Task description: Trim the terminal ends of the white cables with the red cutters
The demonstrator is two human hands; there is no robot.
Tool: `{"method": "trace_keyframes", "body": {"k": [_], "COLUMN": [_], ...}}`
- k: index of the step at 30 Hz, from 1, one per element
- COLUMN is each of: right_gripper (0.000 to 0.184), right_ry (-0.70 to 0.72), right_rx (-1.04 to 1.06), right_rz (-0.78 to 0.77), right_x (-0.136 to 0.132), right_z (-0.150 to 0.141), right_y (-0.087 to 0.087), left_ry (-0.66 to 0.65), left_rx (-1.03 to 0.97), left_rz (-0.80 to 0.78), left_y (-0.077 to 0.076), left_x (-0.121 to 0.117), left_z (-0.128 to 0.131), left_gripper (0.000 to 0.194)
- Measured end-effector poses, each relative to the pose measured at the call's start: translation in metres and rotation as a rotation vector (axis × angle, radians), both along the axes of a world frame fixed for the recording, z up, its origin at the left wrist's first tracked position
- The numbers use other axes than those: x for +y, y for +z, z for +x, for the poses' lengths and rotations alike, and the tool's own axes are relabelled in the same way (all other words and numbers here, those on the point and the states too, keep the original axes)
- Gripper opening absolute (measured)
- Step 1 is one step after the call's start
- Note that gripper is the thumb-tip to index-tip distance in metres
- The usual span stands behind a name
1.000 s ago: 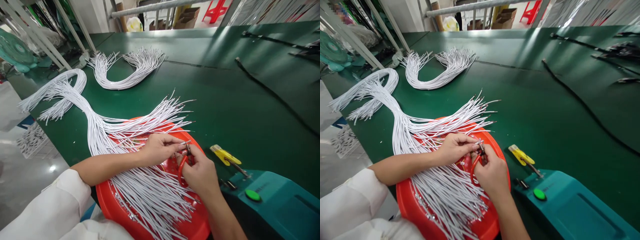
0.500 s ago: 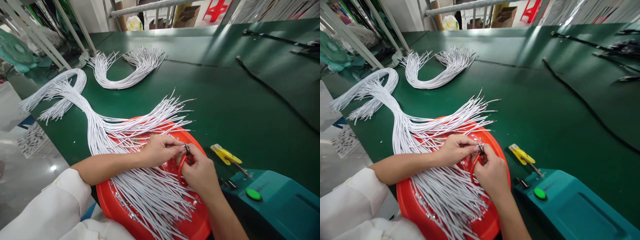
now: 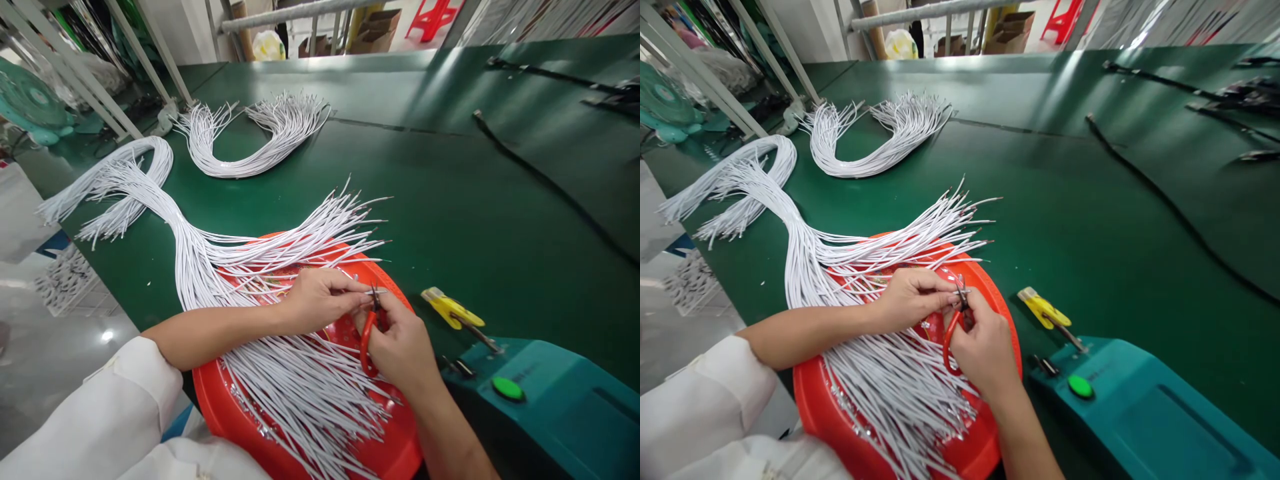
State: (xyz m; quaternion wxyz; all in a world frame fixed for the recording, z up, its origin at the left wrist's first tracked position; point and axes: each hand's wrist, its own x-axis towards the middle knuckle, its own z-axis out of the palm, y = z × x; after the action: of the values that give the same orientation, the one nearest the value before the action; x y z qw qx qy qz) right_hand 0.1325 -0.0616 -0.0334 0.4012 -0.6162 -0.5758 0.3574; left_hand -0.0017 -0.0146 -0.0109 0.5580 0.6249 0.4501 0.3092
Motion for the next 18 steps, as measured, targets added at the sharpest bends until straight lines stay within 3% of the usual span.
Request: {"method": "trace_keyframes", "body": {"k": [13,18], "right_gripper": [0.013,0.015], "right_ry": [0.038,0.032], "right_rx": [-0.050,-0.054], "right_rz": [-0.035,-0.069], "right_x": [-0.0015,-0.0012], "right_z": [0.0005,-0.0010], "right_y": [-0.0010,0.0021], "left_ry": [-0.002,0.020], "left_rx": [0.023,0.026], "left_rz": [0.153,0.116], "left_y": [0.0042,0.0017], "left_x": [-0.0030,-0.0044], "left_z": [-0.0011,-0.0008], "left_gripper": [0.012,0.015]}}
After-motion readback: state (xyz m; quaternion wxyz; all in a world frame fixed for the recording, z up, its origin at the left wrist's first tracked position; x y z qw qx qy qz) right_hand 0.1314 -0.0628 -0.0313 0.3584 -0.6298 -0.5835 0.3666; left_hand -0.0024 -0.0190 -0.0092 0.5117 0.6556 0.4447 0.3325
